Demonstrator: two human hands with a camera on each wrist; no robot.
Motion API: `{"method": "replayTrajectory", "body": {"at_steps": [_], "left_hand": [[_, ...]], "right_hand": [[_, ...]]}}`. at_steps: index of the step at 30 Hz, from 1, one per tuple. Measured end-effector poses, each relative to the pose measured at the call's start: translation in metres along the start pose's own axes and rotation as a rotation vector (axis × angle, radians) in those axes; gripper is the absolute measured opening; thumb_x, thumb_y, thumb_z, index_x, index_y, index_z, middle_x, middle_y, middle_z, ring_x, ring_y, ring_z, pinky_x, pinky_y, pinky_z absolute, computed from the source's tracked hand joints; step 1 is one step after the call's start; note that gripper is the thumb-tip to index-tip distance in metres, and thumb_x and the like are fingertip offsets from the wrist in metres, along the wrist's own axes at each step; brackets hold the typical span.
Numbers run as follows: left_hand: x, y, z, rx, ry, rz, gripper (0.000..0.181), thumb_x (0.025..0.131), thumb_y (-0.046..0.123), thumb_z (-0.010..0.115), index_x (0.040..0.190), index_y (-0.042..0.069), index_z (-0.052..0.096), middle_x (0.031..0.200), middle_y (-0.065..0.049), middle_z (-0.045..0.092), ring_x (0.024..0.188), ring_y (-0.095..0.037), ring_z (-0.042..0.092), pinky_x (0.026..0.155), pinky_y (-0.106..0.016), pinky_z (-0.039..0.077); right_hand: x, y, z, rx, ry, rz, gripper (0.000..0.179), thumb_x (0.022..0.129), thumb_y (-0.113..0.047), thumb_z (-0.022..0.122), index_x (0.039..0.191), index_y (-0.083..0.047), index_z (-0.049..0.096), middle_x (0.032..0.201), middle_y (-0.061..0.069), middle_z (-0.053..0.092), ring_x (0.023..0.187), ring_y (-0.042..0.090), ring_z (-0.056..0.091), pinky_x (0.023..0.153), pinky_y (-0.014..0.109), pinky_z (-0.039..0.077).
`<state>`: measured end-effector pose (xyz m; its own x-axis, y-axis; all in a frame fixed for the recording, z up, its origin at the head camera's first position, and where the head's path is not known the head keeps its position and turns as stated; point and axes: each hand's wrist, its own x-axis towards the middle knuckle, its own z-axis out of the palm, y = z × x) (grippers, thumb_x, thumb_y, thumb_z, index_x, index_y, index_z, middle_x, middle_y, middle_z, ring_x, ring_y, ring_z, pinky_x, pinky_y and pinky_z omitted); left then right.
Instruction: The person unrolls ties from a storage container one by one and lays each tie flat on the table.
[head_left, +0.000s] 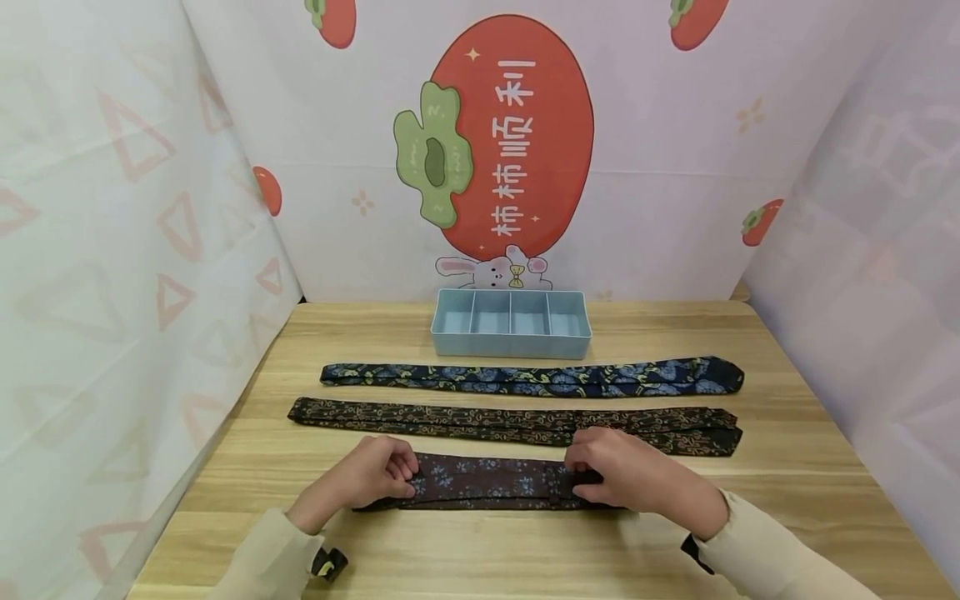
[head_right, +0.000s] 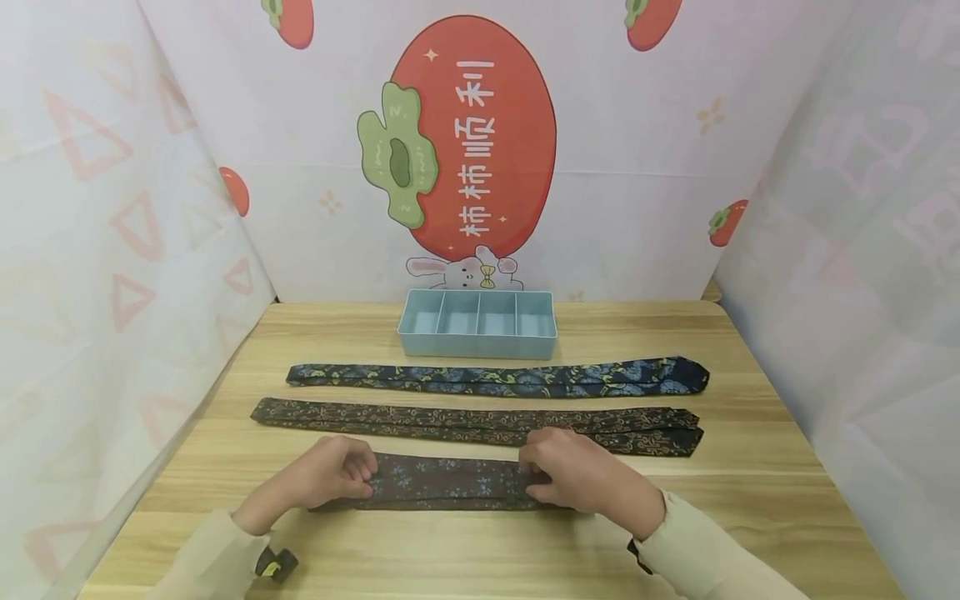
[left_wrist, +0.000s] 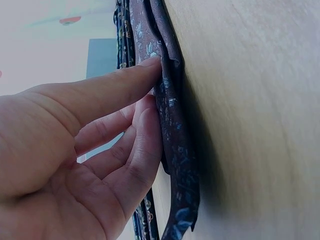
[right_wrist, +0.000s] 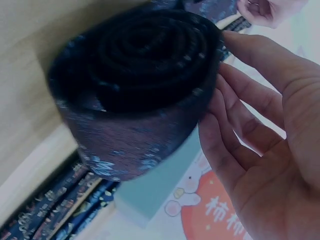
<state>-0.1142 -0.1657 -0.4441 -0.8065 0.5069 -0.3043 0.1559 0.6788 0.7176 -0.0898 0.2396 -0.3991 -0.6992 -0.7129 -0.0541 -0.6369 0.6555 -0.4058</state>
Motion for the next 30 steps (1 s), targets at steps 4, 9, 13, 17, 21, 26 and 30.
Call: {"method": "replayTrajectory", "body": {"at_steps": [4, 9, 13, 17, 21, 26, 30], "left_hand": [[-0.002, -0.004, -0.002, 0.006, 0.006, 0.008, 0.022, 0.082, 0.004, 0.089, 0.095, 0.008, 0.072, 0.086, 0.0, 0.068, 0.074, -0.007, 0.063, 0.066, -0.022, 0.056], [-0.005, -0.011, -0.006, 0.023, 0.011, 0.005, 0.021, 0.083, 0.004, 0.088, 0.094, 0.01, 0.071, 0.086, 0.002, 0.067, 0.074, -0.007, 0.063, 0.067, -0.022, 0.056], [-0.008, -0.015, -0.01, 0.023, 0.013, -0.011, 0.021, 0.083, 0.003, 0.087, 0.094, 0.01, 0.071, 0.086, 0.002, 0.067, 0.075, -0.008, 0.063, 0.067, -0.022, 0.056], [-0.012, -0.018, -0.014, 0.017, 0.022, -0.016, 0.022, 0.082, 0.003, 0.088, 0.094, 0.009, 0.071, 0.086, 0.001, 0.067, 0.074, -0.008, 0.062, 0.067, -0.022, 0.057], [-0.016, -0.019, -0.015, 0.009, 0.025, -0.013, 0.023, 0.082, 0.003, 0.089, 0.094, 0.009, 0.071, 0.086, 0.0, 0.067, 0.074, -0.007, 0.062, 0.067, -0.022, 0.057], [-0.017, -0.018, -0.017, 0.004, 0.028, -0.007, 0.023, 0.082, 0.003, 0.089, 0.094, 0.008, 0.07, 0.086, 0.0, 0.067, 0.075, -0.008, 0.062, 0.066, -0.022, 0.056], [-0.017, -0.016, -0.017, -0.001, 0.02, -0.008, 0.023, 0.082, 0.002, 0.088, 0.095, 0.008, 0.07, 0.086, -0.001, 0.067, 0.075, -0.008, 0.062, 0.066, -0.022, 0.056]], "right_hand": [[-0.003, 0.003, 0.003, 0.001, -0.003, 0.034, 0.016, 0.089, -0.021, 0.086, 0.102, -0.017, 0.078, 0.098, -0.005, 0.069, 0.083, 0.006, 0.064, 0.069, 0.026, 0.056], [-0.013, 0.009, 0.0, 0.008, 0.016, 0.038, 0.017, 0.088, -0.021, 0.087, 0.101, -0.016, 0.077, 0.097, -0.006, 0.068, 0.082, 0.003, 0.062, 0.067, 0.025, 0.056], [-0.022, 0.014, -0.005, 0.017, 0.039, 0.043, 0.016, 0.087, -0.021, 0.087, 0.099, -0.018, 0.077, 0.095, -0.008, 0.068, 0.08, -0.001, 0.059, 0.065, 0.024, 0.054], [-0.033, 0.022, -0.007, 0.022, 0.048, 0.083, 0.017, 0.086, -0.021, 0.088, 0.098, -0.021, 0.076, 0.095, -0.01, 0.068, 0.08, -0.003, 0.058, 0.064, 0.023, 0.054], [-0.041, 0.029, -0.007, 0.033, 0.047, 0.119, 0.017, 0.086, -0.021, 0.088, 0.098, -0.022, 0.076, 0.096, -0.012, 0.069, 0.082, -0.003, 0.06, 0.065, 0.024, 0.056], [-0.04, 0.029, -0.01, 0.036, 0.031, 0.114, 0.017, 0.086, -0.021, 0.088, 0.099, -0.022, 0.076, 0.096, -0.012, 0.068, 0.082, -0.003, 0.06, 0.066, 0.024, 0.056], [-0.032, 0.02, -0.015, 0.022, 0.021, 0.08, 0.015, 0.088, -0.021, 0.087, 0.099, -0.021, 0.076, 0.093, -0.012, 0.066, 0.08, -0.003, 0.057, 0.065, 0.023, 0.054]]}}
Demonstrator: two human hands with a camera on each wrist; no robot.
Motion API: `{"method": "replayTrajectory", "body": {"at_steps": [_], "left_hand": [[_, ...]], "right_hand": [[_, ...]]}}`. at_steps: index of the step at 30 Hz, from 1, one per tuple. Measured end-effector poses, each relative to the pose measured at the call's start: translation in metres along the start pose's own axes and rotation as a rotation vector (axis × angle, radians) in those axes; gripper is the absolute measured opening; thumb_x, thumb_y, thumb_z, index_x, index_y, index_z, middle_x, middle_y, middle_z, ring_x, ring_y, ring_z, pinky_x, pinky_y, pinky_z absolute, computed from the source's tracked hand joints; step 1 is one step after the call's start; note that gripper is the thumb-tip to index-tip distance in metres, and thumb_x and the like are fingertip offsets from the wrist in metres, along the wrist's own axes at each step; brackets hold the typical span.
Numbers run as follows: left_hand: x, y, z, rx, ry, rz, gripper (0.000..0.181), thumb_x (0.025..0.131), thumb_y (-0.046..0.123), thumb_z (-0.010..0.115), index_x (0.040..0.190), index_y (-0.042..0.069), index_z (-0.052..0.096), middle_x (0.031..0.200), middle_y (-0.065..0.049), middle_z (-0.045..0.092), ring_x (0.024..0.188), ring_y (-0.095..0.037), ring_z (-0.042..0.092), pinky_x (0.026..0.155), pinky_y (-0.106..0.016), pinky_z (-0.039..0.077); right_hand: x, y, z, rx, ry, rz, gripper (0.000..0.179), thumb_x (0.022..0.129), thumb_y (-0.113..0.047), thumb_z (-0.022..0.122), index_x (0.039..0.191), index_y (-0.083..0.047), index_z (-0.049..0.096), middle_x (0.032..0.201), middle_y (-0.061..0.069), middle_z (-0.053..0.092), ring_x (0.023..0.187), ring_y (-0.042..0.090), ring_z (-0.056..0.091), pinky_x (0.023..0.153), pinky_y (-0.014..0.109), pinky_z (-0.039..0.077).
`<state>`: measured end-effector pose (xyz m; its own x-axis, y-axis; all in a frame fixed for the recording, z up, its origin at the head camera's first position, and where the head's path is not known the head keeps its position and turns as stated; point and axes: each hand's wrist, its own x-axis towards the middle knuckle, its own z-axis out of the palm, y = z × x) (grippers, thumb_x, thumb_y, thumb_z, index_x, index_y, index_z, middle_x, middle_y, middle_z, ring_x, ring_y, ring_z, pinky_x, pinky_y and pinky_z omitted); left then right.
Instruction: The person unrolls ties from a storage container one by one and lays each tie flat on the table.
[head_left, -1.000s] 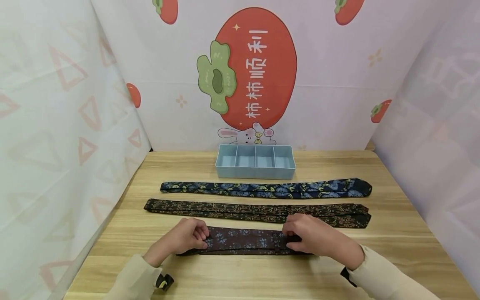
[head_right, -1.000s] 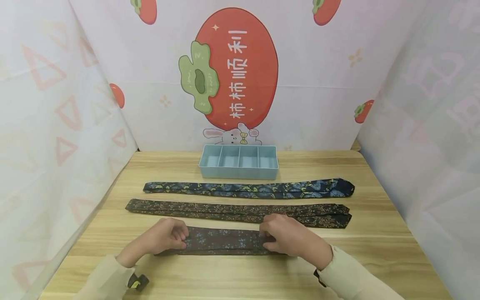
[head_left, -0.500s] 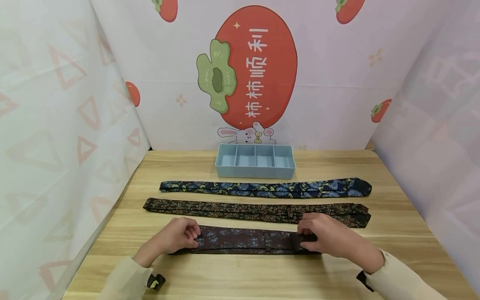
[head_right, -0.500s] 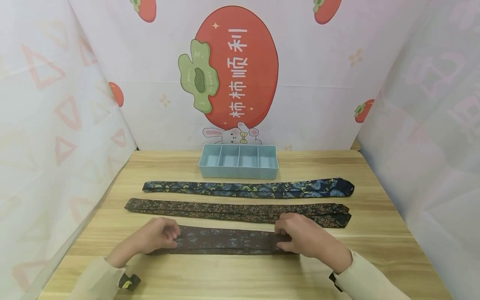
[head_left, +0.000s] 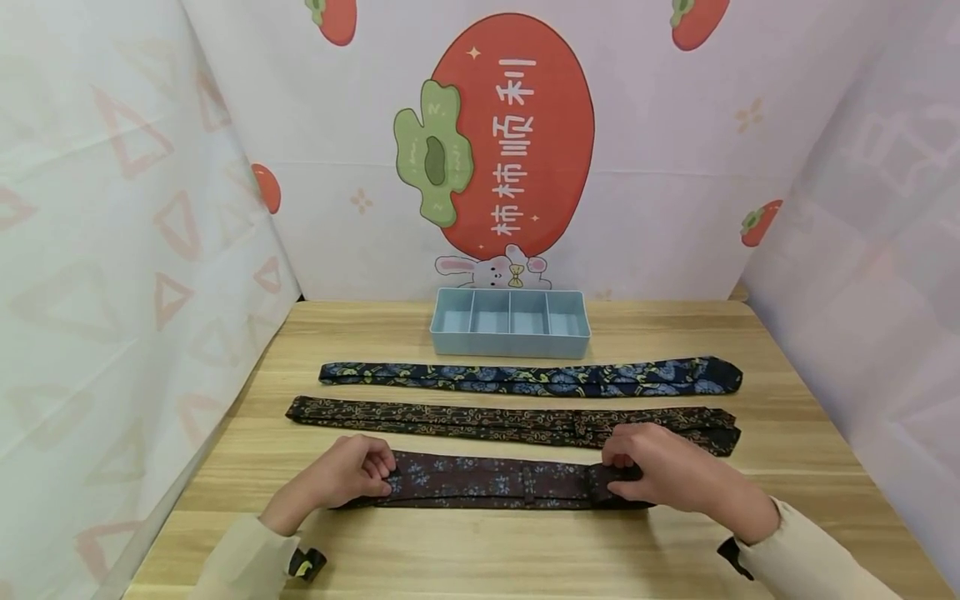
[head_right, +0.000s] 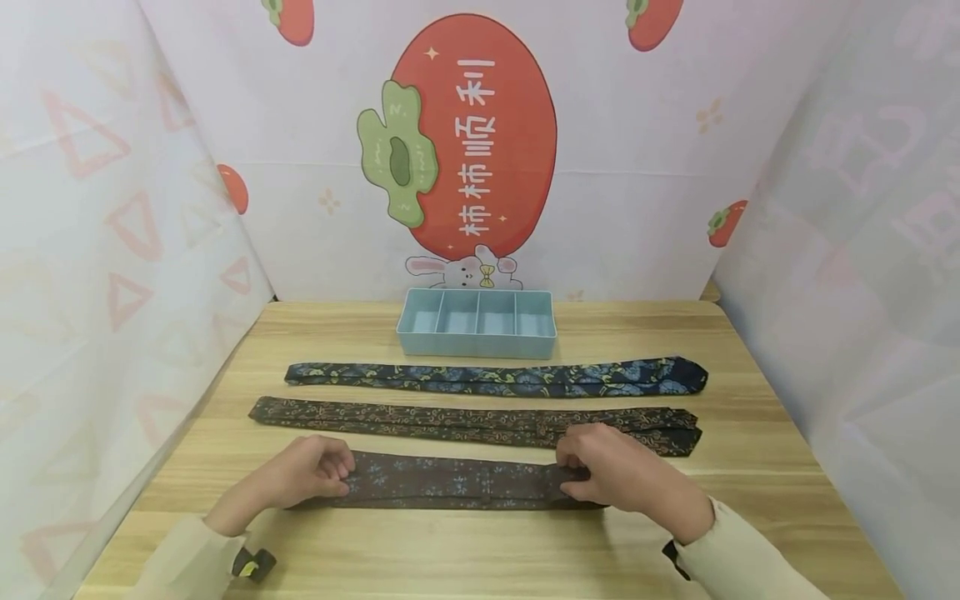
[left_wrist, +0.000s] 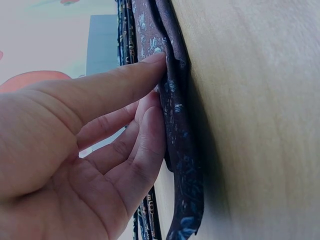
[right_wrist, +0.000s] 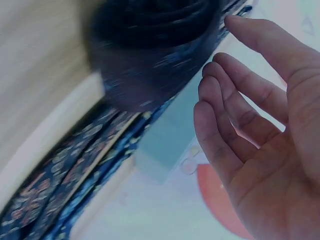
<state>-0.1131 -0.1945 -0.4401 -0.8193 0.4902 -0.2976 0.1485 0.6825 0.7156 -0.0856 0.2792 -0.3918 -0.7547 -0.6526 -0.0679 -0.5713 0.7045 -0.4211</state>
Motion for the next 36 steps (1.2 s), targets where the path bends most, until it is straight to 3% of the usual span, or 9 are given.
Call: {"method": "replayTrajectory", "body": {"at_steps": [8, 13, 27, 36], "left_hand": [[0.003, 0.001, -0.002, 0.004, -0.009, -0.004, 0.023, 0.082, 0.002, 0.088, 0.095, 0.007, 0.07, 0.086, -0.001, 0.066, 0.075, -0.01, 0.062, 0.066, -0.022, 0.055], [0.002, -0.003, -0.003, -0.006, -0.012, -0.003, 0.023, 0.082, 0.003, 0.088, 0.096, 0.007, 0.07, 0.086, -0.001, 0.067, 0.075, -0.01, 0.062, 0.066, -0.023, 0.056], [-0.007, -0.016, -0.013, 0.012, -0.003, -0.001, 0.023, 0.082, 0.001, 0.087, 0.096, 0.007, 0.07, 0.086, 0.0, 0.066, 0.075, -0.007, 0.062, 0.067, -0.023, 0.056], [-0.009, -0.02, -0.018, 0.011, -0.009, -0.039, 0.023, 0.083, 0.0, 0.086, 0.096, 0.007, 0.07, 0.087, -0.001, 0.065, 0.076, -0.009, 0.062, 0.067, -0.023, 0.057]], "right_hand": [[0.022, -0.017, 0.011, -0.022, -0.018, -0.063, 0.014, 0.09, -0.017, 0.085, 0.102, -0.016, 0.077, 0.096, -0.006, 0.069, 0.082, 0.005, 0.063, 0.069, 0.025, 0.056], [0.024, -0.016, 0.022, -0.028, -0.031, -0.053, 0.016, 0.088, -0.018, 0.087, 0.1, -0.016, 0.078, 0.095, -0.006, 0.069, 0.083, 0.005, 0.064, 0.071, 0.027, 0.058], [0.0, -0.001, 0.014, -0.034, 0.012, 0.009, 0.016, 0.087, -0.021, 0.088, 0.098, -0.018, 0.076, 0.095, -0.007, 0.067, 0.077, -0.001, 0.058, 0.062, 0.023, 0.053], [-0.019, 0.016, 0.008, -0.013, 0.024, 0.061, 0.018, 0.085, -0.019, 0.089, 0.097, -0.02, 0.075, 0.095, -0.01, 0.067, 0.08, -0.002, 0.061, 0.065, 0.023, 0.056]]}}
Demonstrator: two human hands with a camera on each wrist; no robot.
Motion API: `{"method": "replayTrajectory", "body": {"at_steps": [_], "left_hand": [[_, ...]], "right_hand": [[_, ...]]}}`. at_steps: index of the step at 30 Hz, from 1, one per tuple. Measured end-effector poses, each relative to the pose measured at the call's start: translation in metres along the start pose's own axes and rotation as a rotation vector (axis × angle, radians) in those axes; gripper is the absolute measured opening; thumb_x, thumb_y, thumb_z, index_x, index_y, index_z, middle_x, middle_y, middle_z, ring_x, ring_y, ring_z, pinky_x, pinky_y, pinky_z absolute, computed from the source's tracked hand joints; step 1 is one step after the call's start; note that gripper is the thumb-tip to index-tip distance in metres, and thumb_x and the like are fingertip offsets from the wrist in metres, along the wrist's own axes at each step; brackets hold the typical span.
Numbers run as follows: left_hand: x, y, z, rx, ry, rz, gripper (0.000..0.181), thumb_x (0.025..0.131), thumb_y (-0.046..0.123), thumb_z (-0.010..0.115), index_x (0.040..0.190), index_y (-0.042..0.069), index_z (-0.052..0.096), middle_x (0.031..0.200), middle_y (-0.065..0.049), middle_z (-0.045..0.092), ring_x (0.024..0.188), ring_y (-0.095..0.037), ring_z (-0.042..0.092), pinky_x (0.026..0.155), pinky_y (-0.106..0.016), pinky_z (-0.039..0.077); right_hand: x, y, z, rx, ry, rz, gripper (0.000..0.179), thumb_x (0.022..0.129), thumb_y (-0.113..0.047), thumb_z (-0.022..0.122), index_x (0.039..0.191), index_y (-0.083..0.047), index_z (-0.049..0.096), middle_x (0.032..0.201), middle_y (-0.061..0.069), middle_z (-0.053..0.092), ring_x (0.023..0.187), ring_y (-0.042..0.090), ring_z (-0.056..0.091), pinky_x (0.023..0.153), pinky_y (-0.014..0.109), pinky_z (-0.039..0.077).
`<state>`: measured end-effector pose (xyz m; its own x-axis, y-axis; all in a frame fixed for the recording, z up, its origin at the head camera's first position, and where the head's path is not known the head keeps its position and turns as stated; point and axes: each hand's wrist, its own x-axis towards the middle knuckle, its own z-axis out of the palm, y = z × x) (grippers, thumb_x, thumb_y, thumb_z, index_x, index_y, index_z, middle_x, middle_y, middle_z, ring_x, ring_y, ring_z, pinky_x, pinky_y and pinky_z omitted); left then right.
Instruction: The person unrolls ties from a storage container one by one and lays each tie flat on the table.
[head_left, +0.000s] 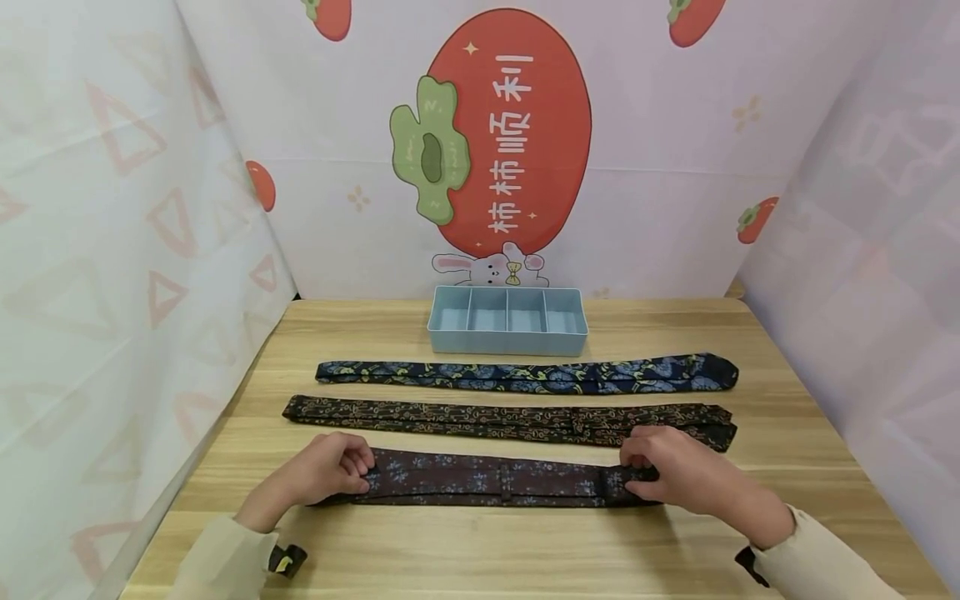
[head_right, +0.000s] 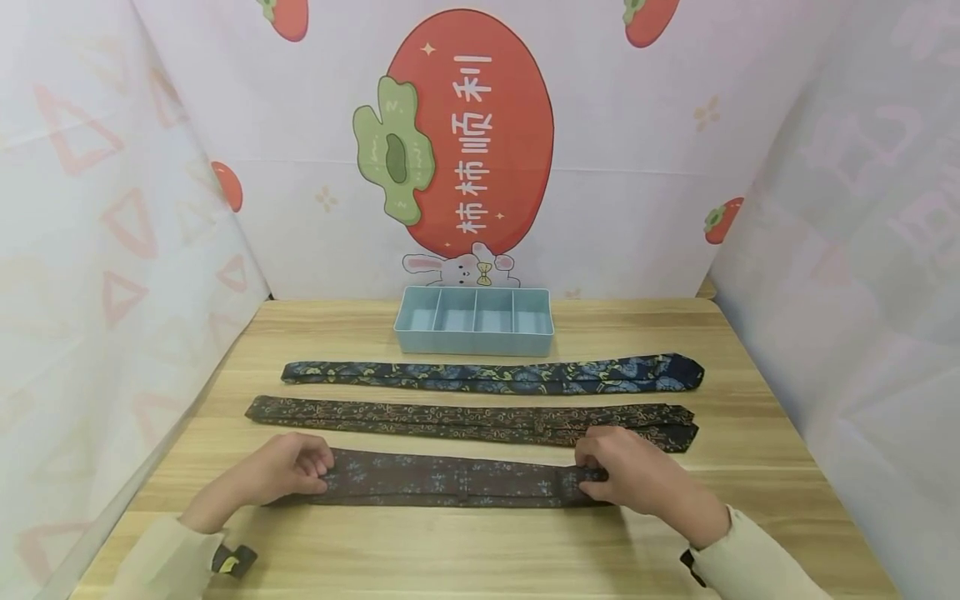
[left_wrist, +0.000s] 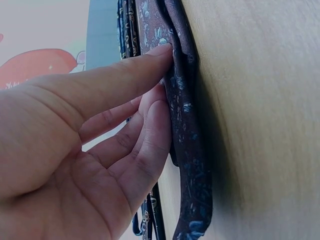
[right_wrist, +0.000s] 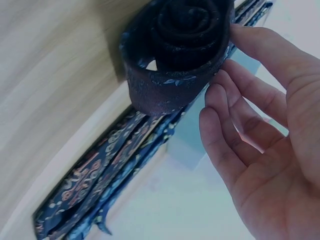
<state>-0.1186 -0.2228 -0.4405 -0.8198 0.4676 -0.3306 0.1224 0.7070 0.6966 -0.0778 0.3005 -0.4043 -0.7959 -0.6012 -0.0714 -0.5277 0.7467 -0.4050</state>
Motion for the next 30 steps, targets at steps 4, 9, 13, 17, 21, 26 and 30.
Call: {"method": "replayTrajectory", "body": {"at_steps": [4, 9, 13, 17, 21, 26, 30], "left_hand": [[-0.001, 0.001, 0.0, -0.014, -0.005, -0.002, 0.023, 0.082, -0.001, 0.087, 0.096, 0.006, 0.069, 0.087, -0.002, 0.065, 0.076, -0.011, 0.061, 0.067, -0.024, 0.056], [-0.002, 0.002, -0.001, -0.022, -0.003, -0.006, 0.024, 0.082, -0.001, 0.087, 0.096, 0.006, 0.069, 0.087, -0.003, 0.065, 0.076, -0.012, 0.061, 0.066, -0.024, 0.055], [-0.003, 0.0, -0.002, -0.013, 0.001, 0.001, 0.024, 0.082, -0.001, 0.087, 0.096, 0.006, 0.069, 0.087, -0.002, 0.065, 0.076, -0.01, 0.061, 0.066, -0.023, 0.055], [-0.005, -0.002, -0.004, -0.014, 0.004, 0.011, 0.024, 0.082, 0.0, 0.087, 0.096, 0.006, 0.069, 0.088, -0.003, 0.065, 0.076, -0.009, 0.06, 0.066, -0.023, 0.055], [-0.007, -0.005, -0.006, -0.024, -0.002, 0.017, 0.024, 0.083, 0.0, 0.087, 0.097, 0.005, 0.069, 0.089, -0.003, 0.065, 0.077, -0.009, 0.06, 0.067, -0.023, 0.056], [-0.009, -0.01, -0.01, 0.002, 0.003, -0.005, 0.024, 0.083, 0.001, 0.087, 0.097, 0.007, 0.069, 0.089, -0.002, 0.065, 0.076, -0.008, 0.06, 0.067, -0.023, 0.056], [-0.011, -0.016, -0.014, 0.025, 0.008, -0.02, 0.024, 0.083, 0.0, 0.087, 0.097, 0.008, 0.069, 0.088, -0.001, 0.065, 0.076, -0.007, 0.06, 0.067, -0.023, 0.056]], "right_hand": [[-0.001, 0.003, -0.002, 0.0, -0.001, -0.009, 0.018, 0.085, -0.02, 0.089, 0.097, -0.02, 0.074, 0.094, -0.01, 0.068, 0.08, -0.002, 0.062, 0.065, 0.023, 0.056], [0.008, -0.006, -0.006, -0.002, -0.001, -0.044, 0.017, 0.086, -0.018, 0.087, 0.099, -0.017, 0.076, 0.097, -0.006, 0.071, 0.081, 0.002, 0.064, 0.064, 0.024, 0.056], [0.019, -0.016, -0.002, -0.01, -0.02, -0.061, 0.015, 0.089, -0.019, 0.085, 0.101, -0.016, 0.076, 0.098, -0.004, 0.07, 0.08, 0.003, 0.061, 0.064, 0.024, 0.053], [0.026, -0.022, 0.008, -0.042, -0.035, -0.068, 0.014, 0.089, -0.02, 0.086, 0.098, -0.017, 0.075, 0.093, -0.006, 0.066, 0.075, 0.001, 0.055, 0.061, 0.022, 0.049], [0.026, -0.022, 0.012, -0.076, -0.027, -0.052, 0.016, 0.088, -0.022, 0.087, 0.096, -0.018, 0.075, 0.092, -0.006, 0.064, 0.074, 0.0, 0.054, 0.06, 0.022, 0.049], [0.021, -0.018, 0.009, -0.077, -0.019, -0.033, 0.017, 0.087, -0.023, 0.087, 0.097, -0.018, 0.075, 0.094, -0.006, 0.066, 0.074, 0.0, 0.055, 0.059, 0.022, 0.049], [0.013, -0.012, 0.004, -0.065, 0.0, -0.021, 0.017, 0.087, -0.023, 0.087, 0.098, -0.019, 0.075, 0.097, -0.006, 0.069, 0.078, 0.001, 0.06, 0.061, 0.024, 0.052]]}}
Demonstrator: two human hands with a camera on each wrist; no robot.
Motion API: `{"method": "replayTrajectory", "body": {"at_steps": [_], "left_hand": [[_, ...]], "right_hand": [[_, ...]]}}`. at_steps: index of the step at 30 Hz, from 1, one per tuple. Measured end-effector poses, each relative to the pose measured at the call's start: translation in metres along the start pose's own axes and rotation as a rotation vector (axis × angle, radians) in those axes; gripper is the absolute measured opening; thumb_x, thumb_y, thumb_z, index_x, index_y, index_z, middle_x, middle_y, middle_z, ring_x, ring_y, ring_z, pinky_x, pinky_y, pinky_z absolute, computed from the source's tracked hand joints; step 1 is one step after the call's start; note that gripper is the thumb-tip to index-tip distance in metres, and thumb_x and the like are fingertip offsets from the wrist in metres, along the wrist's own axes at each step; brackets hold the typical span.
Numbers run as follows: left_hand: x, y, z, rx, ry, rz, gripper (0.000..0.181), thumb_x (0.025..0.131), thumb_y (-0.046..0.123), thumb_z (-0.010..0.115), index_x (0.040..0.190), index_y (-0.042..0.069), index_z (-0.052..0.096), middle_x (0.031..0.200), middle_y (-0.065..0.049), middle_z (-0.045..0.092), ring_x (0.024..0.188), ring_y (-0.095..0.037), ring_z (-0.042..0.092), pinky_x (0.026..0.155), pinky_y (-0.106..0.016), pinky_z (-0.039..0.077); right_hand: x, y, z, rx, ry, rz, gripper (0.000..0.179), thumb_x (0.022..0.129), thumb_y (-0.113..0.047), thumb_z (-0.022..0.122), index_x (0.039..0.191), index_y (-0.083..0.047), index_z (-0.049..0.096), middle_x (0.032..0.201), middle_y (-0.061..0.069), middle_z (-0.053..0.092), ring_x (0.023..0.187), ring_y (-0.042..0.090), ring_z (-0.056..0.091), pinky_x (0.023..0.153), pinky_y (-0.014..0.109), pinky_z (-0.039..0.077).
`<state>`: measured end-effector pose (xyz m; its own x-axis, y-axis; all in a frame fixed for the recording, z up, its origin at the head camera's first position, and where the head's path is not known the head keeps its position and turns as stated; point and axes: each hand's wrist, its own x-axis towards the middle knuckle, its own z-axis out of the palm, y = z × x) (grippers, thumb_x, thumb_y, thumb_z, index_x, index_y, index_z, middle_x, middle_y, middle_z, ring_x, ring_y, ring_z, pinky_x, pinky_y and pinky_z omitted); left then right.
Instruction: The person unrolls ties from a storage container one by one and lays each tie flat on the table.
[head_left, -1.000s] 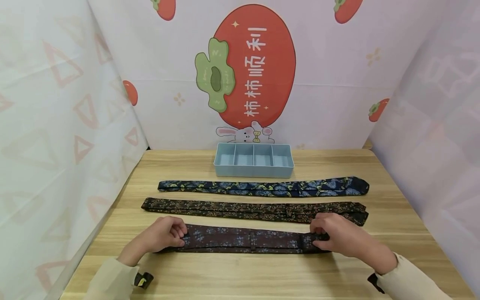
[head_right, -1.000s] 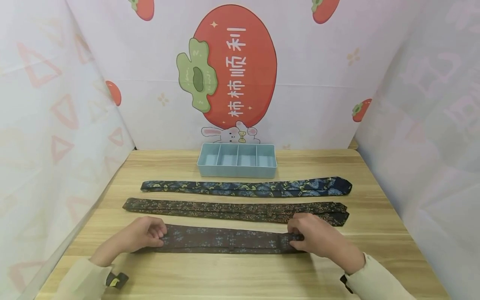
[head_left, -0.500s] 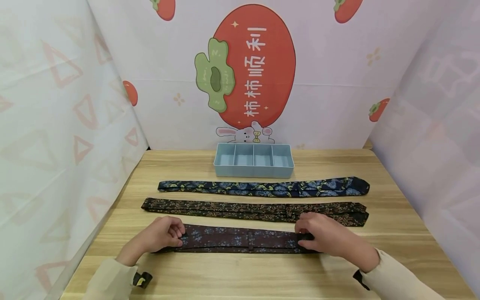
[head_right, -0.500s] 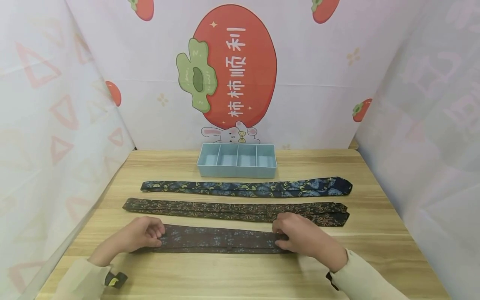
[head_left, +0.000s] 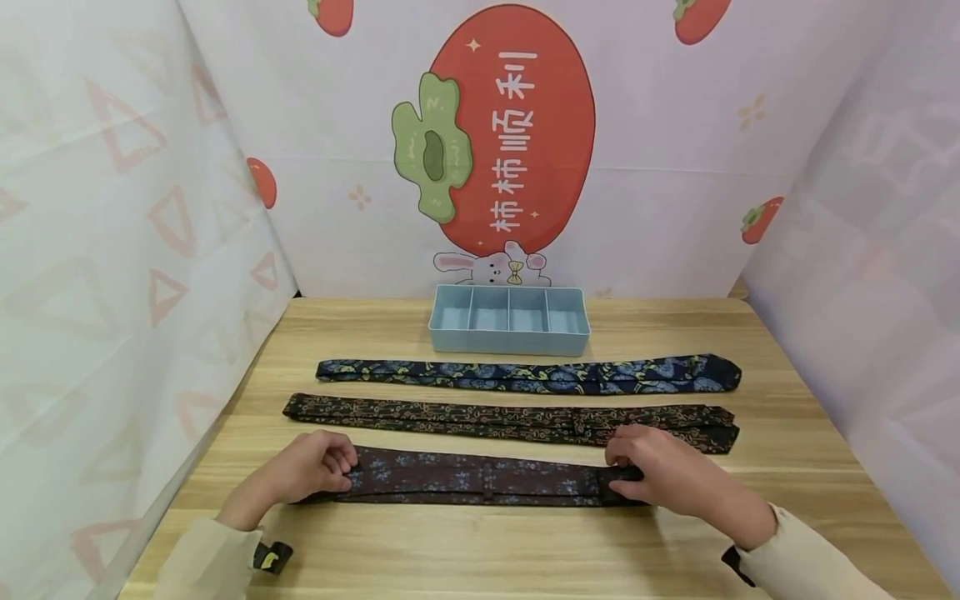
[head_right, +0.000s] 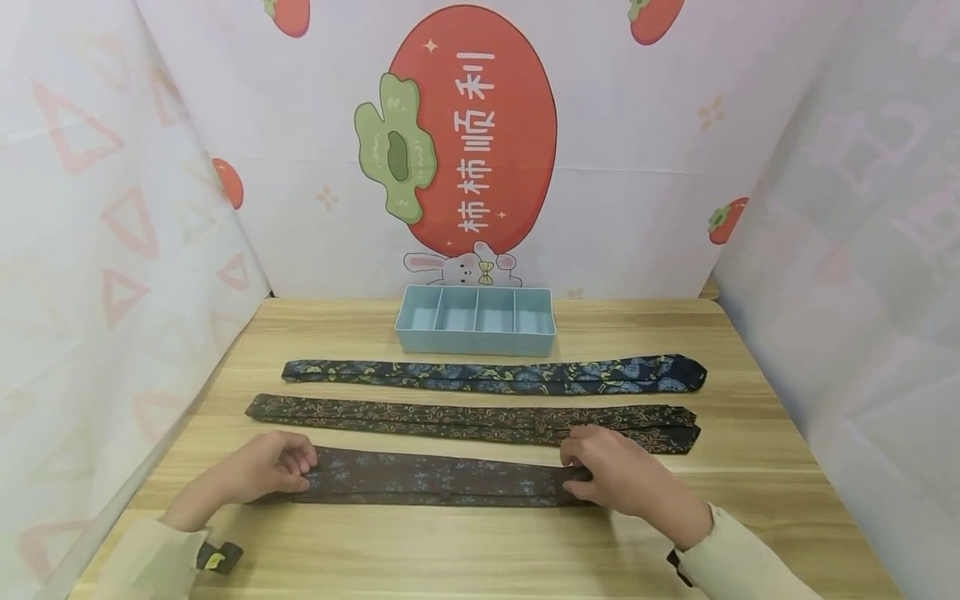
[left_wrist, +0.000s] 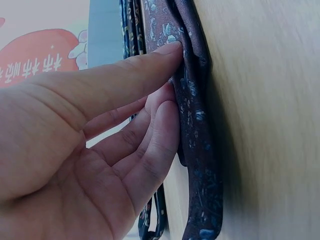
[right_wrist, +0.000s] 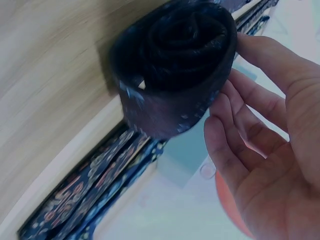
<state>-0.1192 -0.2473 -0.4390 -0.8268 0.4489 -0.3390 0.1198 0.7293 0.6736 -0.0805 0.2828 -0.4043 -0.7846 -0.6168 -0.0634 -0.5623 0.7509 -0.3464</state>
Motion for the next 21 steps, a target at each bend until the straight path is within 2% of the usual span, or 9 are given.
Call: {"method": "replayTrajectory", "body": {"at_steps": [7, 12, 16, 21], "left_hand": [[-0.006, -0.007, -0.007, -0.006, 0.003, 0.012, 0.023, 0.084, 0.001, 0.086, 0.097, 0.007, 0.068, 0.088, -0.001, 0.064, 0.076, -0.006, 0.059, 0.067, -0.024, 0.056], [-0.007, -0.008, -0.008, -0.006, 0.005, 0.024, 0.023, 0.083, 0.0, 0.086, 0.097, 0.007, 0.068, 0.088, -0.001, 0.064, 0.076, -0.005, 0.059, 0.067, -0.023, 0.056], [-0.006, -0.007, -0.008, -0.007, -0.002, 0.019, 0.023, 0.083, -0.001, 0.086, 0.097, 0.006, 0.068, 0.088, -0.001, 0.064, 0.076, -0.006, 0.059, 0.067, -0.023, 0.055], [-0.006, -0.005, -0.007, -0.016, 0.001, 0.012, 0.023, 0.084, -0.001, 0.085, 0.097, 0.005, 0.068, 0.088, -0.002, 0.064, 0.076, -0.007, 0.058, 0.067, -0.023, 0.055]], "right_hand": [[-0.017, 0.016, -0.003, 0.048, 0.044, 0.025, 0.019, 0.085, -0.02, 0.089, 0.098, -0.021, 0.075, 0.096, -0.009, 0.069, 0.08, 0.001, 0.062, 0.063, 0.024, 0.054], [-0.022, 0.025, -0.002, 0.083, 0.052, 0.019, 0.02, 0.085, -0.017, 0.088, 0.099, -0.02, 0.074, 0.096, -0.009, 0.069, 0.081, 0.0, 0.062, 0.063, 0.023, 0.055], [-0.02, 0.023, -0.007, 0.102, 0.026, 0.023, 0.018, 0.086, -0.018, 0.087, 0.1, -0.019, 0.075, 0.096, -0.009, 0.07, 0.082, 0.0, 0.063, 0.066, 0.024, 0.056], [-0.01, 0.009, -0.012, 0.098, 0.009, 0.002, 0.018, 0.088, -0.019, 0.086, 0.103, -0.016, 0.077, 0.1, -0.006, 0.072, 0.086, 0.005, 0.068, 0.068, 0.026, 0.058]]}}
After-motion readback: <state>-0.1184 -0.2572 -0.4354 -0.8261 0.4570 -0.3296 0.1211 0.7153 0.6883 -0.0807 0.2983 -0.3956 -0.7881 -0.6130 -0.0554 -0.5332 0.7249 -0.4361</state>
